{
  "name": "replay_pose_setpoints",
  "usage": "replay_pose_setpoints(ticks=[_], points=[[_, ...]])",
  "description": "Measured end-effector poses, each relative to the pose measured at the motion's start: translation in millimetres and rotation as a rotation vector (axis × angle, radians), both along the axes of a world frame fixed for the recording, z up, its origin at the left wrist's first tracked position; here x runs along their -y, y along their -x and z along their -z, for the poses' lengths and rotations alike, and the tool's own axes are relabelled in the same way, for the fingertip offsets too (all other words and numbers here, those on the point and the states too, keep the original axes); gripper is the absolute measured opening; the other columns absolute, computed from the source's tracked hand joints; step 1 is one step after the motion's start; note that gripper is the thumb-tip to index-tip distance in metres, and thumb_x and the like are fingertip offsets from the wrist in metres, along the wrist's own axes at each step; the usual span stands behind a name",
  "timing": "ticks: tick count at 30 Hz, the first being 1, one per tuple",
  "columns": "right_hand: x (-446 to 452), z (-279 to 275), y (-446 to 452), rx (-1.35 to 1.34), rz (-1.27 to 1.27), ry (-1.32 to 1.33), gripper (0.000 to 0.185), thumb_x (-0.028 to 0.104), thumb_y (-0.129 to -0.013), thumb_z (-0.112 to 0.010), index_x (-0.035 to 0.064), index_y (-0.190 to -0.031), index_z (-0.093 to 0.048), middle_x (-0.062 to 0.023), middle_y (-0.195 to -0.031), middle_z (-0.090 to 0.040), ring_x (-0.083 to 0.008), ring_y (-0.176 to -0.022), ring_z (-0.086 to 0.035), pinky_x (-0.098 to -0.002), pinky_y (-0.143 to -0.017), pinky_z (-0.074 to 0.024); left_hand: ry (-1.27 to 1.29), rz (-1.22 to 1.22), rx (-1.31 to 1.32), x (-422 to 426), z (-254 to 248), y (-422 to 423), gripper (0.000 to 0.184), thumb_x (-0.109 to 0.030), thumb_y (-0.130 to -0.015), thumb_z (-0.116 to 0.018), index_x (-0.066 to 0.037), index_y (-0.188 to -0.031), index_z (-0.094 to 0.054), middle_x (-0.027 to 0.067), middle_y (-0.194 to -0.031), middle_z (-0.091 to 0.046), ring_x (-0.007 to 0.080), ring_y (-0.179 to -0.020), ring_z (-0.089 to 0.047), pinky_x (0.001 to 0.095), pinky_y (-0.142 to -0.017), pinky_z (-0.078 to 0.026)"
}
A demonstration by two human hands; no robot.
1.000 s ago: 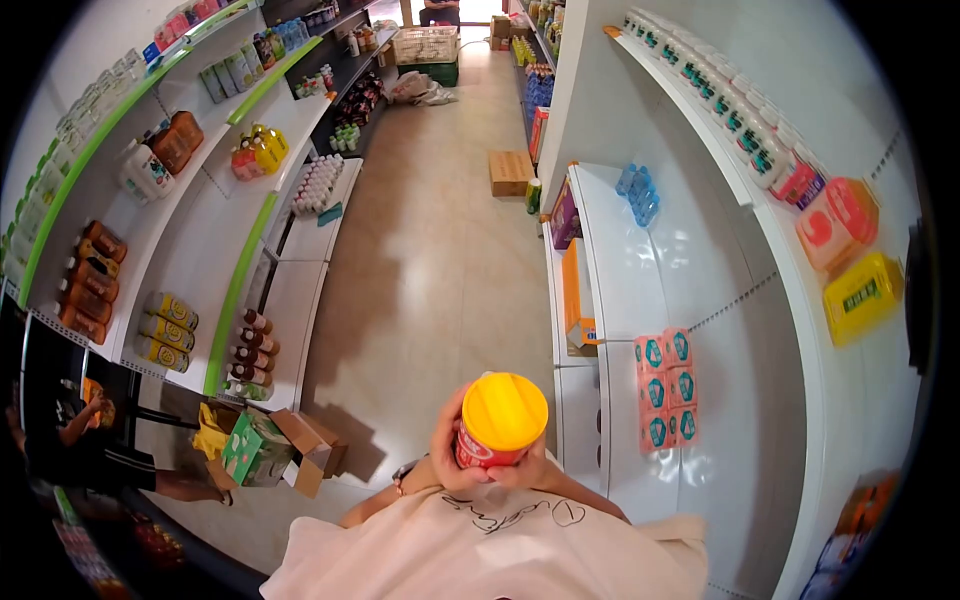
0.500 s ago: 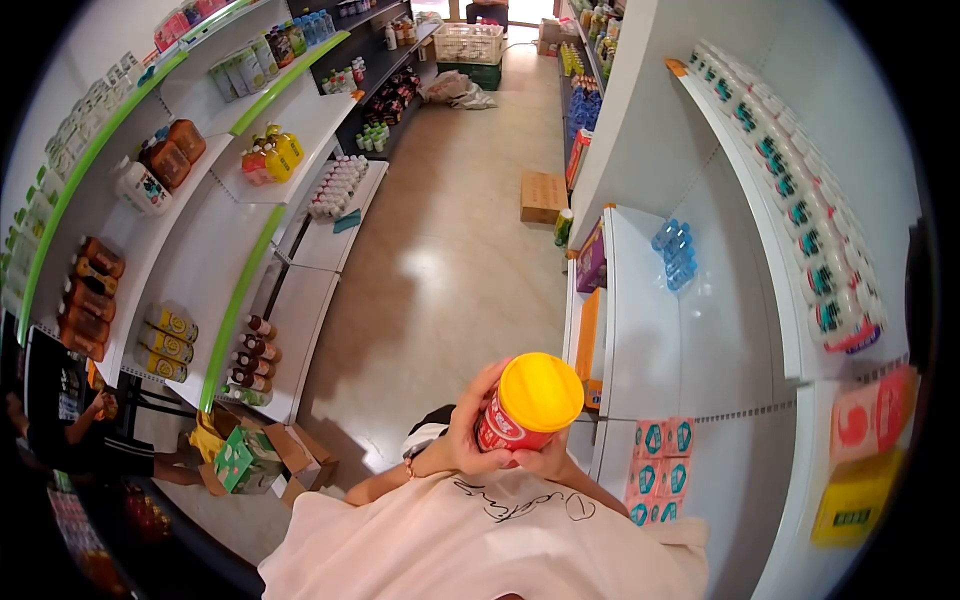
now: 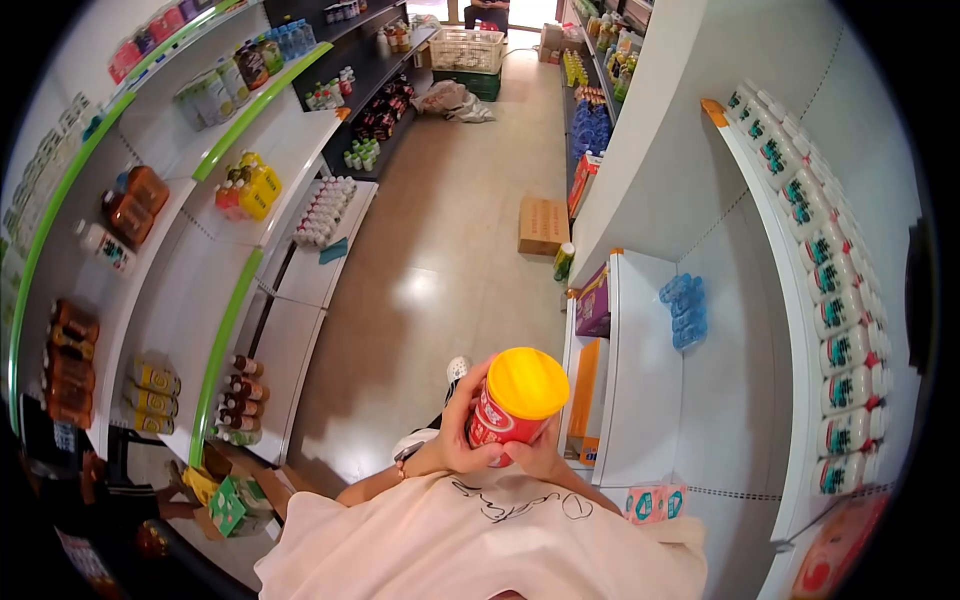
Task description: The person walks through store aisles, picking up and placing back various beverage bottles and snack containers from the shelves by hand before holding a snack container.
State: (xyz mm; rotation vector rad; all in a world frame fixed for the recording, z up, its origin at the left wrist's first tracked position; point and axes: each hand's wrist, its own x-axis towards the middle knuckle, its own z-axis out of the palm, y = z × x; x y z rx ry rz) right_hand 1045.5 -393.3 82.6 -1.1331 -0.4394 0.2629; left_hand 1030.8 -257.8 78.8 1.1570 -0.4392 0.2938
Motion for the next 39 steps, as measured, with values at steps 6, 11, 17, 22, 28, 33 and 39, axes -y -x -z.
replay_pose_setpoints(ticks=[6, 11, 17, 22, 28, 33, 39], points=[[-49, -6, -129, -0.022, -0.002, 0.023, 0.086, 0.017, -0.068, -0.079, 0.0030, -0.134, -0.026, -0.0125, -0.125, -0.044, -0.0230, -0.116, -0.046, -0.0383, -0.098, -0.0379, -0.030, -0.008, 0.088, -52, -4, -130, 0.092, -0.028, -0.075, -0.071, 0.004, -0.141, -0.015, 0.0200, -0.136, -0.035, 0.0272, -0.124, -0.040, 0.0363, -0.103, -0.032], [-83, 18, -218, 0.126, -0.065, -0.075, 0.089, 0.015, -0.063, -0.083, 0.0022, -0.133, -0.028, -0.0142, -0.128, -0.045, -0.0258, -0.118, -0.047, -0.0400, -0.098, -0.0392, -0.102, 0.052, 0.223, -95, 8, -233, 0.097, -0.026, -0.068, -0.076, 0.007, -0.139, -0.018, 0.0210, -0.136, -0.034, 0.0284, -0.124, -0.040, 0.0372, -0.104, -0.029], [-115, 24, -307, 0.108, 0.057, -0.039, 0.085, 0.013, -0.063, -0.081, 0.0010, -0.131, -0.032, -0.0129, -0.124, -0.048, -0.0227, -0.114, -0.049, -0.0376, -0.095, -0.0408, -0.032, 0.124, 0.094, -122, 14, -325, 0.089, -0.024, -0.070, -0.072, 0.009, -0.137, -0.023, 0.0209, -0.130, -0.037, 0.0289, -0.120, -0.043, 0.0365, -0.102, -0.031], [-143, 24, -381, -0.022, 0.127, -0.036, 0.086, 0.014, -0.063, -0.080, 0.0007, -0.132, -0.030, -0.0125, -0.124, -0.048, -0.0225, -0.114, -0.049, -0.0368, -0.096, -0.0394, 0.029, 0.193, 0.052, -142, 31, -409, 0.090, -0.022, -0.070, -0.072, 0.007, -0.138, -0.020, 0.0210, -0.134, -0.035, 0.0293, -0.123, -0.041, 0.0370, -0.105, -0.027], [-157, 59, -524, -0.040, 0.205, 0.010, 0.085, 0.015, -0.066, -0.080, 0.0018, -0.133, -0.028, -0.0128, -0.127, -0.044, -0.0221, -0.118, -0.045, -0.0376, -0.099, -0.0363, 0.003, 0.232, 0.073, -162, 44, -559, 0.091, -0.022, -0.072, -0.072, 0.005, -0.140, -0.017, 0.0213, -0.137, -0.034, 0.0291, -0.127, -0.038, 0.0384, -0.105, -0.028], [-171, 51, -648, -0.002, 0.233, -0.059, 0.082, 0.015, -0.067, -0.080, 0.0021, -0.131, -0.030, -0.0115, -0.124, -0.046, -0.0211, -0.115, -0.047, -0.0370, -0.097, -0.0389, -0.184, 0.204, 0.212, -179, 37, -695, 0.090, -0.027, -0.072, -0.071, 0.006, -0.139, -0.020, 0.0231, -0.133, -0.037, 0.0303, -0.119, -0.046, 0.0367, -0.097, -0.040], [-195, 45, -773, 0.121, 0.209, -0.055, 0.084, 0.014, -0.066, -0.080, 0.0024, -0.131, -0.029, -0.0122, -0.123, -0.046, -0.0216, -0.113, -0.048, -0.0369, -0.095, -0.0408, -0.257, 0.164, 0.261, -201, 45, -818, 0.091, -0.033, -0.069, -0.073, 0.005, -0.137, -0.025, 0.0224, -0.123, -0.045, 0.0333, -0.105, -0.054, 0.0395, -0.093, -0.041]])
